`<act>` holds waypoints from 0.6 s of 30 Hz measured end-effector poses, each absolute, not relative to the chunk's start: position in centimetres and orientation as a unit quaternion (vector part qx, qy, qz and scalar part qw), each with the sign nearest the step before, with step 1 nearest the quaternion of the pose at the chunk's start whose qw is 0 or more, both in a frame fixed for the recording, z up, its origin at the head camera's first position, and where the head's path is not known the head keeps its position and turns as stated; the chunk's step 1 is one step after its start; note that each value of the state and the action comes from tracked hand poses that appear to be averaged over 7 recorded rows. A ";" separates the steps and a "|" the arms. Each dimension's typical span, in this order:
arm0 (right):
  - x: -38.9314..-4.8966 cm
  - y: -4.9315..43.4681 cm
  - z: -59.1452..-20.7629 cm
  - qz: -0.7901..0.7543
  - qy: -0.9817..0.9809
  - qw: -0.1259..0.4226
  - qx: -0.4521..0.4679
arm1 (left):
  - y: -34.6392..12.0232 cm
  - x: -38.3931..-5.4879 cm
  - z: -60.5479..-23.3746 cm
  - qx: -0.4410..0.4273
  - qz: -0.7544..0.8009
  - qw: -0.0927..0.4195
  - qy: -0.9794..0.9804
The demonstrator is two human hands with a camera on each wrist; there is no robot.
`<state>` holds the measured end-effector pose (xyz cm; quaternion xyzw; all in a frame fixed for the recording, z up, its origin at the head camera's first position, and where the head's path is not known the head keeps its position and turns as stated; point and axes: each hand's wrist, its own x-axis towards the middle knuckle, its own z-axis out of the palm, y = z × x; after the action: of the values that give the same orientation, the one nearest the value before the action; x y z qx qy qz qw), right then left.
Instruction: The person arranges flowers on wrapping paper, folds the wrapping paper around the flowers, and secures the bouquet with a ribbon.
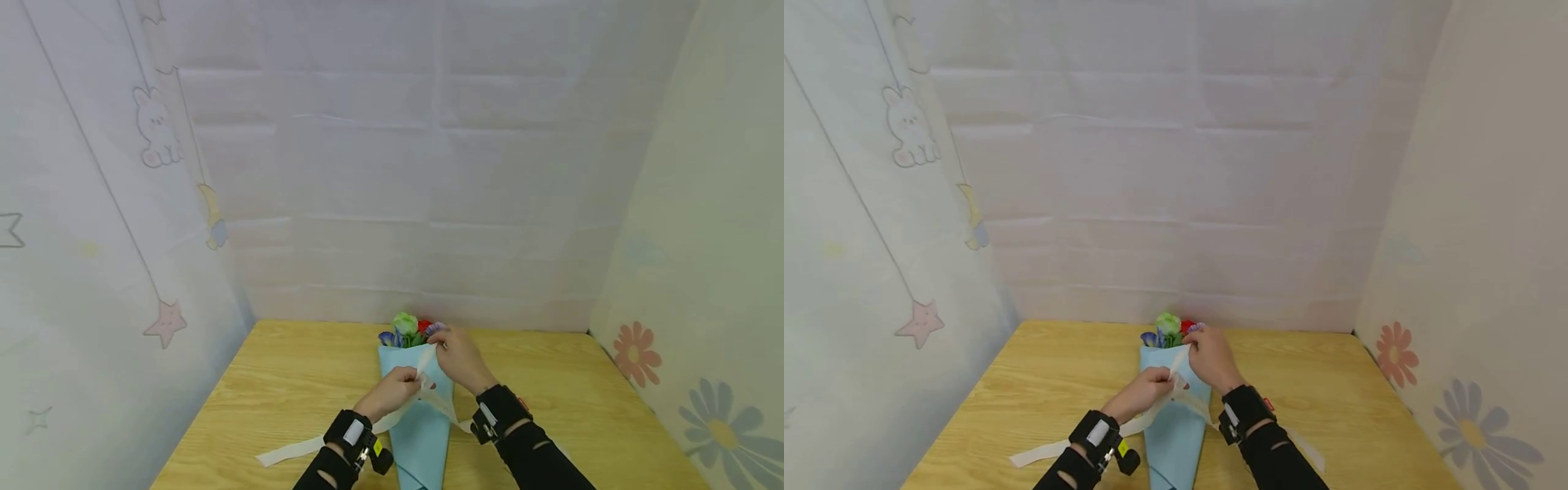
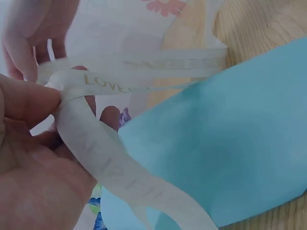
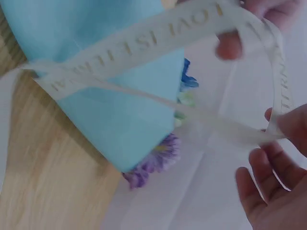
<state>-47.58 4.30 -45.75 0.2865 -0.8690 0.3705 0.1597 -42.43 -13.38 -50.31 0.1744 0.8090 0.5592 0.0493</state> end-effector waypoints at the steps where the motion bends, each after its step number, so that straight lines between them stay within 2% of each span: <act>1: -47.5 4.4 -45.6 0.366 -0.868 0.176 0.284 | -13.4 -42.4 -50.4 0.177 0.553 0.047 0.813; 5: -47.6 4.1 -44.8 0.383 -0.849 0.226 0.285 | -13.4 -42.6 -50.8 0.185 0.544 0.027 0.818; 7: -47.6 3.8 -44.9 0.401 -0.839 0.221 0.293 | -13.4 -42.8 -50.9 0.186 0.542 0.020 0.819; 13: -46.9 4.1 -47.0 0.438 -0.842 0.067 0.308 | -13.2 -42.9 -50.9 0.182 0.553 0.021 0.813; 18: -46.2 5.4 -48.3 0.479 -0.835 0.001 0.272 | -13.4 -43.0 -51.0 0.166 0.564 0.015 0.809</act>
<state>-46.23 5.39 -48.28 0.2721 -0.8348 0.4787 0.0011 -42.97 -13.35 -50.99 0.1662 0.8087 0.5641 0.0150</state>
